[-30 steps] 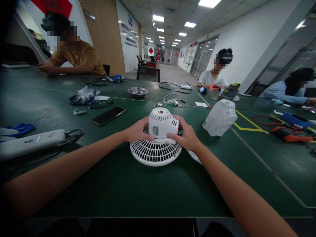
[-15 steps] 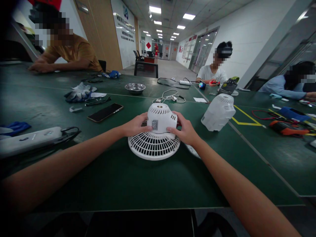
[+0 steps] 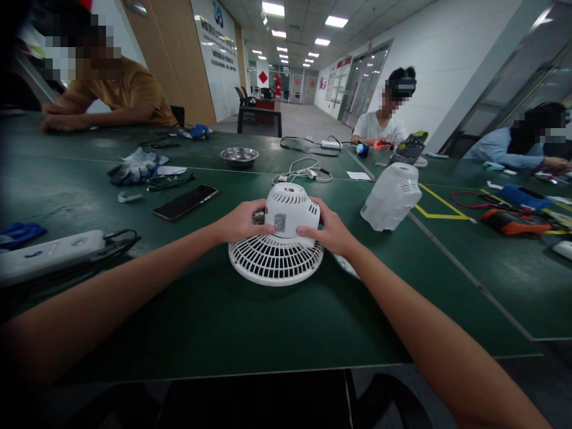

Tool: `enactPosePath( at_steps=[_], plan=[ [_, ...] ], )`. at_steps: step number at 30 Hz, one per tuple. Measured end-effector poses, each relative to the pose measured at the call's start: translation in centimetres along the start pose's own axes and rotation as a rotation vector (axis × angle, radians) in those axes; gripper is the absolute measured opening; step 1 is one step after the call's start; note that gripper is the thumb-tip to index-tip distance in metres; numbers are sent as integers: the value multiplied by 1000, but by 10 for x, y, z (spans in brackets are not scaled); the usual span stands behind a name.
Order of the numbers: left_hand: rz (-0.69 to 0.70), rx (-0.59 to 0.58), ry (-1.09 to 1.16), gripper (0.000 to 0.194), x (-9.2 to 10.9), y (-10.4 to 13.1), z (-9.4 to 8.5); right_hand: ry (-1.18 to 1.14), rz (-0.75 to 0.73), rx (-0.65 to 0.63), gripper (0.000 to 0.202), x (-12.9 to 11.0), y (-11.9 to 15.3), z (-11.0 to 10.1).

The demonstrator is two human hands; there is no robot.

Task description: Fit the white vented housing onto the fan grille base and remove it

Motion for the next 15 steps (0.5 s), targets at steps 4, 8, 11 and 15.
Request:
enactPosePath(
  at_steps=[4,8,11,15],
  plan=[
    [6,-13,-9,66,-1,0,1,-21,-9,-19,75,0,-2,1],
    [8,-22,-16,65,-4,-1,1,0,-43,-11,74,-2,-3,1],
    [22,-11,-47,64,-4,-2,-1,11,-52,4,74,-4,-2,1],
    [38,-18,-72,64,-1,-1,0,68,-70,38,74,-8,0,4]
  ],
)
Point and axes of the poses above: each hand's wrist, its own y-axis away from the middle knuckle, its own z-axis out of the palm, x = y × z, the point moved 7 cm from there along -y, towards the middle knuckle, and after that the axes turned 15 degrees about x, right-handed, at the moved point
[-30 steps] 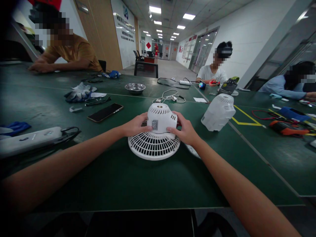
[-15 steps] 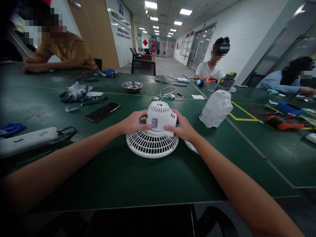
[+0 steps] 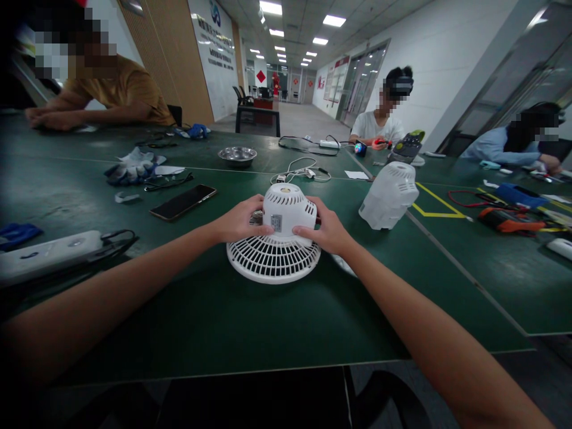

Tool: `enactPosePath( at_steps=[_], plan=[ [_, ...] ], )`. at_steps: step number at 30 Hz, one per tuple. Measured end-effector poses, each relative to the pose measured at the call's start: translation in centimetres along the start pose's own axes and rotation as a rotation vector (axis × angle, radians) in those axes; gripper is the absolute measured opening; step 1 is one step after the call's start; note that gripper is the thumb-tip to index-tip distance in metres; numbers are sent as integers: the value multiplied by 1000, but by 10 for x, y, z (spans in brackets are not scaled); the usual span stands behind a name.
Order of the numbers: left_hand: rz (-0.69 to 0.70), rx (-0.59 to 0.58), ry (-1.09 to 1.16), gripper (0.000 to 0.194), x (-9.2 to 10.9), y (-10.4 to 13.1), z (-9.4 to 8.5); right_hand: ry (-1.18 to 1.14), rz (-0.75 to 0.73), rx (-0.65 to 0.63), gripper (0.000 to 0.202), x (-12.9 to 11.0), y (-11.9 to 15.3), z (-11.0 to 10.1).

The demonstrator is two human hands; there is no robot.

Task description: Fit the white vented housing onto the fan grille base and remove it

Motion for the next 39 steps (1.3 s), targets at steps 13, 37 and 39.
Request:
enactPosePath(
  at_steps=[13,37,39],
  plan=[
    [-10,65,-11,66,7,-1,-2,224,7,106,68,-17,9,4],
    [287,163,68,117,25,4,1,91,-87,-132,91,-26,13,12],
    [291,160,69,110,23,4,0,107,-99,-128,91,-27,13,12]
  ],
)
Point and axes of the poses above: each hand's wrist, its own y-axis away from the middle knuckle, its own z-axis out of the palm, x = y × z, the point moved 7 cm from there along -y, towards the middle knuckle, and after that the axes turned 15 degrees about x, right-handed, at the moved point
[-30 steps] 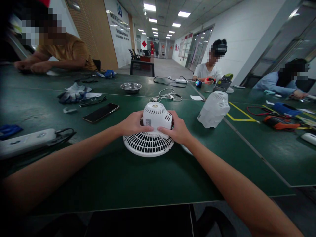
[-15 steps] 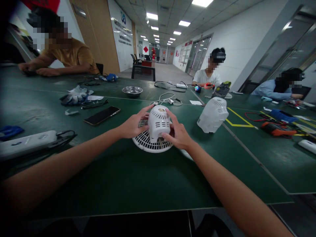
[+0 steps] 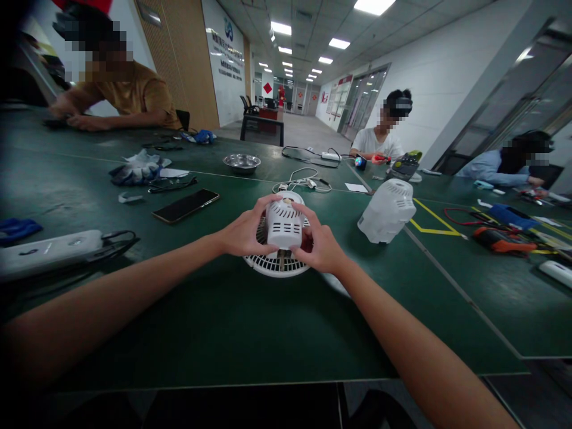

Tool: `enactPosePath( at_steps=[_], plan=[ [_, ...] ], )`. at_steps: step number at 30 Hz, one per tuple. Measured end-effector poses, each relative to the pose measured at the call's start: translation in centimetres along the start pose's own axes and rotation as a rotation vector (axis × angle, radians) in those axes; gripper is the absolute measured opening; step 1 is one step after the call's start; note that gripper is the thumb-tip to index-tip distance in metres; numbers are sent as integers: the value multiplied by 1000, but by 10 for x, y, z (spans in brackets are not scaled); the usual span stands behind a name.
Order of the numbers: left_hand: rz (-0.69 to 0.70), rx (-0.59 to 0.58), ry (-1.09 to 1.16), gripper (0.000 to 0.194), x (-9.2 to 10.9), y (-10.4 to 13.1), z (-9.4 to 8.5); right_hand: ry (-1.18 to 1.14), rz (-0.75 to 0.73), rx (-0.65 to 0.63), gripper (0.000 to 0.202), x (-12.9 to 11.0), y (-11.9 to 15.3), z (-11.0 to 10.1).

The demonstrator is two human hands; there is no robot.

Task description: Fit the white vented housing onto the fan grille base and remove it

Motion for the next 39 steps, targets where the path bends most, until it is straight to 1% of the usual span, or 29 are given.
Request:
enactPosePath(
  at_steps=[3,8,12,14,16,18,21,23,26,28,30,31,33,34,36,39],
  plan=[
    [6,-1,7,106,-2,1,-2,30,-17,3,89,-3,-1,0],
    [-11,2,-23,106,-5,1,-4,66,-32,-12,87,-4,-3,0],
    [-24,-26,-45,109,-7,2,-4,56,11,-30,85,-1,-2,-1],
    [-41,-22,-70,112,-9,3,-2,56,38,-38,85,0,-1,0],
    [-68,10,-112,115,-12,5,0,68,55,-22,89,2,-1,1],
    [-87,50,-158,116,-13,7,2,122,53,50,94,3,-3,-1],
    [-81,75,-192,106,-13,9,2,245,8,175,102,4,-5,-5],
    [-74,55,-191,95,-15,11,0,286,-5,211,103,7,-6,-8],
    [-113,57,-247,75,-27,14,-5,266,57,245,96,24,-8,-14],
    [-217,102,-313,65,-42,18,-9,228,122,246,95,37,-8,-18],
    [-375,143,-337,64,-60,24,-12,200,164,229,100,47,-7,-19],
    [-456,160,-321,66,-69,27,-13,192,172,226,103,50,-7,-19],
    [-550,172,-214,68,-80,32,-13,176,189,245,105,53,-5,-20],
    [-570,194,-151,66,-83,33,-15,161,204,261,105,53,-5,-21],
    [-594,299,-25,62,-85,34,-24,84,252,301,104,54,-4,-22],
    [-536,470,119,59,-83,33,-38,-140,340,389,95,55,-4,-23]
  ],
)
Point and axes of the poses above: each hand's wrist, its own y-axis away from the middle knuckle, its own z-axis out of the palm, x = y × z, the point moved 7 cm from there along -y, towards the middle knuckle, and after that the axes turned 15 degrees about x, right-handed, at the moved point
